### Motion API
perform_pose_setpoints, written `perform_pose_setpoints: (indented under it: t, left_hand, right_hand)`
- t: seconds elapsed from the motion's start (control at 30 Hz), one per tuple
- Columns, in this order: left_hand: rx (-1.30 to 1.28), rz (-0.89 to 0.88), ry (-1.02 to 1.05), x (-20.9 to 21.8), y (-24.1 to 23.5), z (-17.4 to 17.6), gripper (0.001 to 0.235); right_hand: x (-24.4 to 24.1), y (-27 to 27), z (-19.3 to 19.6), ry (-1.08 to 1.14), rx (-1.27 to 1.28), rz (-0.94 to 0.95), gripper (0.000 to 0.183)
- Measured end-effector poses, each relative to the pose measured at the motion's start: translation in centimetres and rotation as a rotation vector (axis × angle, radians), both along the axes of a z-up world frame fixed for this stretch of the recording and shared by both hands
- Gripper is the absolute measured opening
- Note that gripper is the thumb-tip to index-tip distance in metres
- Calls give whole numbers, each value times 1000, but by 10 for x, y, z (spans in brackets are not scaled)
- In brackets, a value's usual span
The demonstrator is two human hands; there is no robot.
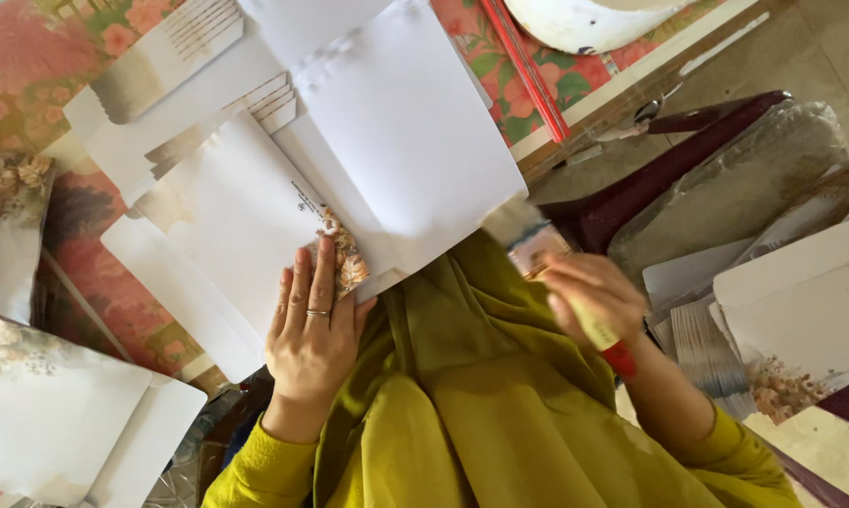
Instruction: The person applies glue to the edges of a white paper sheet using a brush and then folds the paper over to adhere it to a floral-patterned surface. The person repeats this process on multiple sheets, smoothing them down with their hands.
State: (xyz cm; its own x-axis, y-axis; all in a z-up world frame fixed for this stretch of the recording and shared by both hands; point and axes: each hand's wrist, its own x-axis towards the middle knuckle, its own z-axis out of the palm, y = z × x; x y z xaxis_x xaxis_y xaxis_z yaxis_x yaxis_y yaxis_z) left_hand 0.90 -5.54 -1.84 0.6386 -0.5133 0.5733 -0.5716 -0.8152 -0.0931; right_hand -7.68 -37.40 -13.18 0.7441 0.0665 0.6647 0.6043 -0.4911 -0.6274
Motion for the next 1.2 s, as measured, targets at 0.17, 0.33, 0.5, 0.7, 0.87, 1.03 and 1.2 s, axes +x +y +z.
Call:
perform_pose_setpoints:
  t: [0.17, 0.33, 0.5, 0.7, 0.87, 1.03, 1.2]
  left_hand:
    - [-137, 9, 131, 0, 1, 7, 39]
    - [-795, 1, 583, -14, 25, -15, 49]
    - [-440, 314, 111, -55, 80, -136, 17]
    - [-195, -62, 91, -13, 3, -3, 40]
    - [-230, -22, 119, -11, 4, 5, 29]
    - [-612, -72, 187, -18, 37, -25, 24]
    - [-723, -179, 29, -25, 66, 8, 44]
  right_hand:
    - [6, -9, 37, 244, 122, -109, 16]
    - [24, -31, 71, 355, 616, -113, 14]
    - [81, -24, 157, 534, 853, 323, 22]
    - [111, 73, 186, 994, 702, 300, 59]
    - [117, 123, 184, 887, -86, 246, 57]
    - [119, 157, 169, 1083, -565, 100, 56]
    - [126, 165, 188, 1096, -630, 184, 60]
